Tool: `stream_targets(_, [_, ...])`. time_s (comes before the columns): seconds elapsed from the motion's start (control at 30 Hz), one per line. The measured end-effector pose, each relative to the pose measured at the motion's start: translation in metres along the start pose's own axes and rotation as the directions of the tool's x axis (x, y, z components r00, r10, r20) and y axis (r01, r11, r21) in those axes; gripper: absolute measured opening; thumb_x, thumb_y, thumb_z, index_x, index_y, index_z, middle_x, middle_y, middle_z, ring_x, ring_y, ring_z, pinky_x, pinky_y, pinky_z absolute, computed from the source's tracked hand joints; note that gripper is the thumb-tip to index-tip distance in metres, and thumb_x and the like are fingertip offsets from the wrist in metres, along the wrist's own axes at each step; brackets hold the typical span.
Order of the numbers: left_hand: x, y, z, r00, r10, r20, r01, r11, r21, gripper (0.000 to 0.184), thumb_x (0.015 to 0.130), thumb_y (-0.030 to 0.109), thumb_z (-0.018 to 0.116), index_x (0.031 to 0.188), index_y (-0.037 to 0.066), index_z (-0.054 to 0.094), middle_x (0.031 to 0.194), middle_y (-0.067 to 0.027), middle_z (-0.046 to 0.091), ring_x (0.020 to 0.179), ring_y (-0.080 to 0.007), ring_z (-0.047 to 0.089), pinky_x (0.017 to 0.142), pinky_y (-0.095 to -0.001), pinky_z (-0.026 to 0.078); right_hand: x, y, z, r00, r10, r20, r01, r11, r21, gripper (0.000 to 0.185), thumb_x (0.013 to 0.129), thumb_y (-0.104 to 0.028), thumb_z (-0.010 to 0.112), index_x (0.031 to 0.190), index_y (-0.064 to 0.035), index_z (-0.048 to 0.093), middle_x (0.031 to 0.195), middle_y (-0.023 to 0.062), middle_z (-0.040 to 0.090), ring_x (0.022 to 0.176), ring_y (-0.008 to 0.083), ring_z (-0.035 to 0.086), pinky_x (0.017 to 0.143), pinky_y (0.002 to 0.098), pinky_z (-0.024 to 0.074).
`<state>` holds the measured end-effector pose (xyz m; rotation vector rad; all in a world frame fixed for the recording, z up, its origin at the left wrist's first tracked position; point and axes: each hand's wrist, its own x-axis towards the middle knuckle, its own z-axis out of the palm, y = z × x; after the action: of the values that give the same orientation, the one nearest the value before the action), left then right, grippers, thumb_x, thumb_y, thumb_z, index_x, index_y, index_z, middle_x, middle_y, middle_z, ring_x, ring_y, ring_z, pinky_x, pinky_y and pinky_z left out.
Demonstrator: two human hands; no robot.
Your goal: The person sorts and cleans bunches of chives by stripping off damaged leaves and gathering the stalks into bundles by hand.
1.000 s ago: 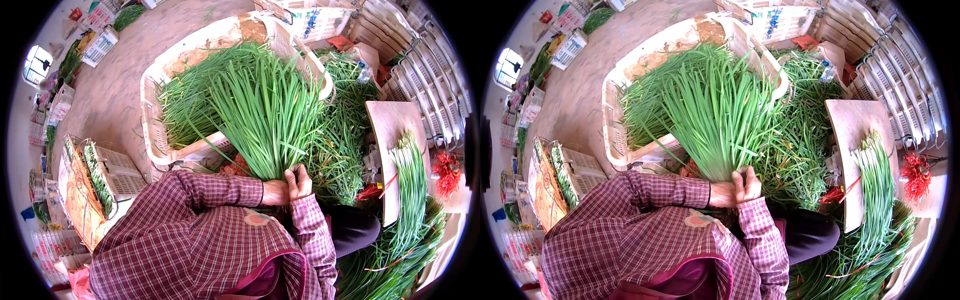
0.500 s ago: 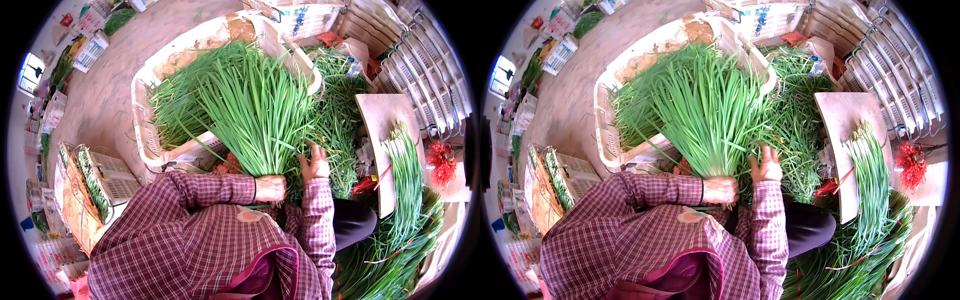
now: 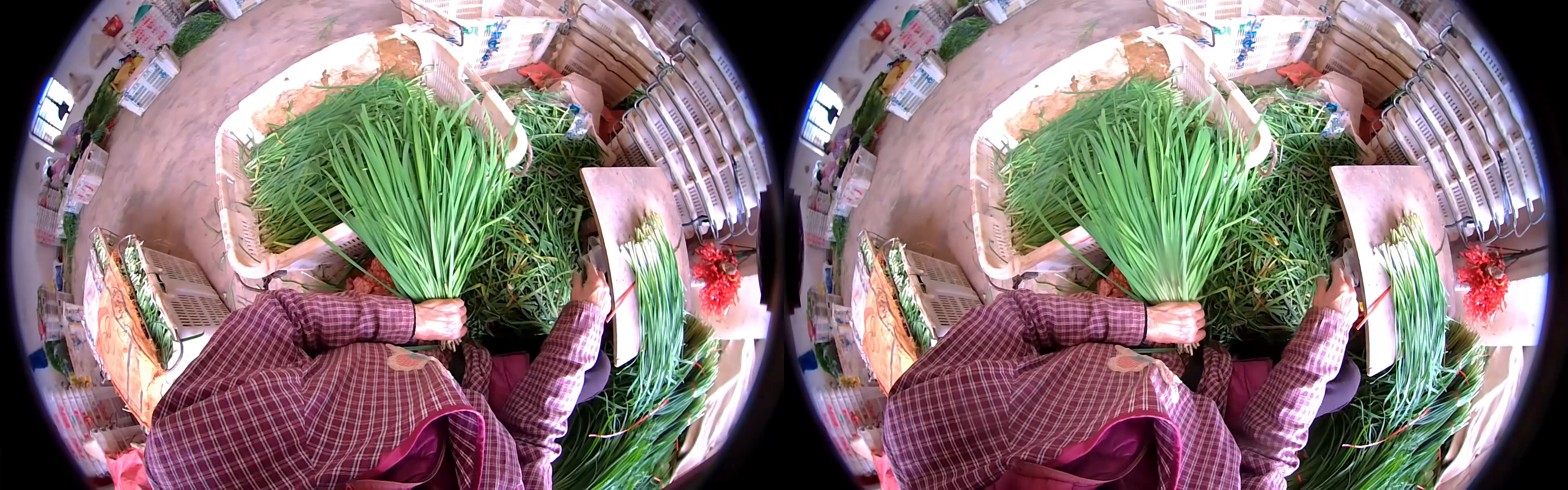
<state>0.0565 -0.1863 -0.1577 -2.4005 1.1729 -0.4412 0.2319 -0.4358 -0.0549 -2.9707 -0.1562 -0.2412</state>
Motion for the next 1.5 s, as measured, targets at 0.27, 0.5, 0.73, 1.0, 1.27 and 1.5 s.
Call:
stream_targets(0.27, [0.002,-0.023,-0.031,0.999,-0.019,-0.039,-0.007,0.818,-0.575,0.016,0.077,0.015,0.05,0.064,0.005,0.048,0.068,-0.0057,0.049,0.071,-0.0199,0.05,0.07,-0.032,0.04,-0.039,-0.164,0.008,0.879,-0.456,-0.142,0.451,0.694,0.561,0.023,0.084,-0.006,0.053,0.105,0.0018,0.059,0.086,0.0173,0.066,0.067,0.0251,0.066,0.061,0.0332,0.0565])
stream_targets(0.5, [-0.007,-0.011,-0.016,0.945,-0.129,0.302,0.285,-0.137,-0.949,0.03,0.093,0.017,0.042,0.119,0.003,0.045,0.122,-0.0087,0.049,0.112,-0.0187,0.045,0.103,-0.0348,0.035,-0.08,-0.24,0.026,0.865,-0.455,0.211,0.324,0.828,0.457,0.035,0.085,-0.01,0.043,0.118,-0.0017,0.053,0.094,0.0233,0.061,0.083,0.0326,0.062,0.07,0.041,0.0552])
stream_targets(0.73, [-0.01,0.008,0.009,0.965,-0.258,0.048,0.096,0.177,-0.98,0.027,0.088,0.017,0.046,0.111,0.004,0.052,0.114,-0.0088,0.053,0.105,-0.0216,0.05,0.099,-0.0376,0.038,-0.072,-0.219,0.03,0.833,-0.53,-0.157,0.473,0.536,0.7,0.025,0.082,-0.002,0.047,0.104,-0.0024,0.059,0.084,0.015,0.063,0.072,0.0291,0.063,0.065,0.0378,0.0546])
stream_targets(1.0, [-0.005,0.006,0.003,0.989,-0.15,0.015,0.085,0.474,-0.877,0.015,0.08,0.009,0.051,0.093,0.003,0.057,0.086,-0.0073,0.062,0.082,-0.0199,0.059,0.083,-0.036,0.048,-0.07,-0.177,0.065,0.971,-0.235,0.03,0.122,0.603,0.788,0.018,0.081,-0.008,0.049,0.095,-0.0011,0.058,0.089,0.0199,0.061,0.075,0.0364,0.061,0.066,0.0406,0.0508])
stream_targets(1.27, [0.006,-0.039,-0.054,0.964,0.141,0.227,0.052,0.733,-0.678,0.015,0.085,0.01,0.051,0.095,0.003,0.058,0.095,-0.0075,0.062,0.087,-0.0202,0.059,0.087,-0.0346,0.047,-0.051,-0.185,0.046,0.954,-0.299,0.037,0.197,0.712,0.673,0.015,0.082,-0.013,0.053,0.094,-0.0106,0.061,0.088,0.0139,0.062,0.074,0.0338,0.062,0.066,0.0395,0.0506])
stream_targets(1.5, [-0.014,0.014,0.018,0.971,0.032,0.239,0.235,0.093,-0.968,0.024,0.088,0.005,0.041,0.107,0.001,0.053,0.111,-0.0097,0.057,0.102,-0.0201,0.054,0.097,-0.0326,0.041,-0.047,-0.197,0.078,0.958,-0.284,0.048,0.221,0.829,0.514,0.014,0.079,-0.016,0.057,0.091,-0.0084,0.062,0.082,0.014,0.063,0.068,0.032,0.063,0.062,0.0398,0.0517])
